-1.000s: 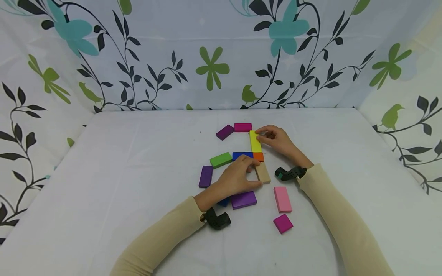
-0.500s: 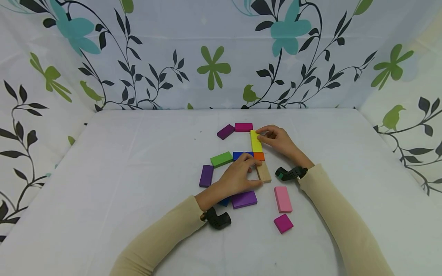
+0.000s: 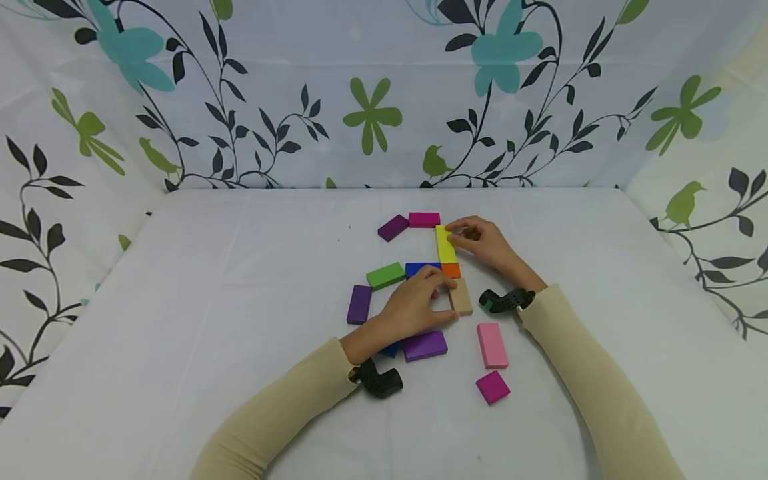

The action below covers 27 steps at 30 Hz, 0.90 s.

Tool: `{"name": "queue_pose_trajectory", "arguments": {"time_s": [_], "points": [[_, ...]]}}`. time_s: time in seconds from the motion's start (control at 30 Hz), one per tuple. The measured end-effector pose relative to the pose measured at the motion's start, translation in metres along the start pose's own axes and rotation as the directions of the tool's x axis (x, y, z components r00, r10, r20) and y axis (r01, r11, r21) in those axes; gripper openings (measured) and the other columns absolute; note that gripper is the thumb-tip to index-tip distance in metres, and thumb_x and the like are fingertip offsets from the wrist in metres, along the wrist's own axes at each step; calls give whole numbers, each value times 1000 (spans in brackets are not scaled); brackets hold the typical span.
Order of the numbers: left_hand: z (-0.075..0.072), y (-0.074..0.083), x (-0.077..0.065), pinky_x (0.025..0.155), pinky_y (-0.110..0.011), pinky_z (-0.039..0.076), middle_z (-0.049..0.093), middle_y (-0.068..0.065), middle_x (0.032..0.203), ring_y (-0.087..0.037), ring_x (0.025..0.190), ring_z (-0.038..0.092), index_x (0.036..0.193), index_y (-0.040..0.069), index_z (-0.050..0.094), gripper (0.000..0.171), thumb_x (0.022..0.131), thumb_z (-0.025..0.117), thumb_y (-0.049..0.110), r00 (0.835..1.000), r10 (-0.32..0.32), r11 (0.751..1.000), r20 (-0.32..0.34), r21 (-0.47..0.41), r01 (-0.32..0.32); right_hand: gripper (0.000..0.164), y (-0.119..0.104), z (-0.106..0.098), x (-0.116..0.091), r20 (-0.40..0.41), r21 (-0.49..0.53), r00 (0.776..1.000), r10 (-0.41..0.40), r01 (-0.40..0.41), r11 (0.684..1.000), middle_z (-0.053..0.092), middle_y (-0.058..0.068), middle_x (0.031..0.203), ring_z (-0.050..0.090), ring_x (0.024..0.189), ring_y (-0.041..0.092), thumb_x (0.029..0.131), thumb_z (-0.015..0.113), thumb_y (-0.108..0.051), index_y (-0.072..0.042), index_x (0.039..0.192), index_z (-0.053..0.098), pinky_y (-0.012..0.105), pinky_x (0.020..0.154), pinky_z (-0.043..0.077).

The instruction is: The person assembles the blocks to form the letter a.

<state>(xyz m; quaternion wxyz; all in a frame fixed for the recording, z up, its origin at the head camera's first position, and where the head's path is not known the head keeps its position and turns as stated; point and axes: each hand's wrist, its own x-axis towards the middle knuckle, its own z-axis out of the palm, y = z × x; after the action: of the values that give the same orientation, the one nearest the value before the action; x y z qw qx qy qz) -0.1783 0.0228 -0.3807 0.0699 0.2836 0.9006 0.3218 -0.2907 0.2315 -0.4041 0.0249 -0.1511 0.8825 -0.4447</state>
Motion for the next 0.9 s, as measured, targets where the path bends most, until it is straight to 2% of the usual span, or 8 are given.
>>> {"name": "queue_pose_trajectory", "arguments": {"time_s": [0.53, 0.77, 0.9], "points": [[-2, 5, -1, 72, -19, 45, 58, -5, 113, -14, 92, 58, 117, 11, 66, 36, 87, 74, 29, 1000, -11, 1000, -18, -9, 11, 36, 1, -1, 1, 8, 13, 1000, 5, -5, 1000, 55, 16, 130, 49, 95, 25, 96, 63, -23, -5, 127, 62, 29, 79, 41], [0, 11, -3, 74, -18, 46, 59, -4, 108, -13, 94, 60, 116, 10, 67, 34, 88, 74, 28, 998, 47, 998, -41, -43, -48, 34, 2, -1, 0, -3, 14, 1000, -9, 9, 1000, 56, 14, 126, 50, 92, 25, 95, 64, -25, -7, 124, 65, 29, 78, 42], [1, 15, -6, 74, -18, 46, 60, -3, 108, -13, 95, 61, 116, 10, 65, 33, 89, 73, 28, 996, 83, 995, -31, -57, -84, 34, 2, -1, 0, -1, 13, 1000, -7, 7, 1000, 56, 13, 126, 50, 92, 25, 95, 65, -26, -8, 124, 64, 29, 78, 42]]}}
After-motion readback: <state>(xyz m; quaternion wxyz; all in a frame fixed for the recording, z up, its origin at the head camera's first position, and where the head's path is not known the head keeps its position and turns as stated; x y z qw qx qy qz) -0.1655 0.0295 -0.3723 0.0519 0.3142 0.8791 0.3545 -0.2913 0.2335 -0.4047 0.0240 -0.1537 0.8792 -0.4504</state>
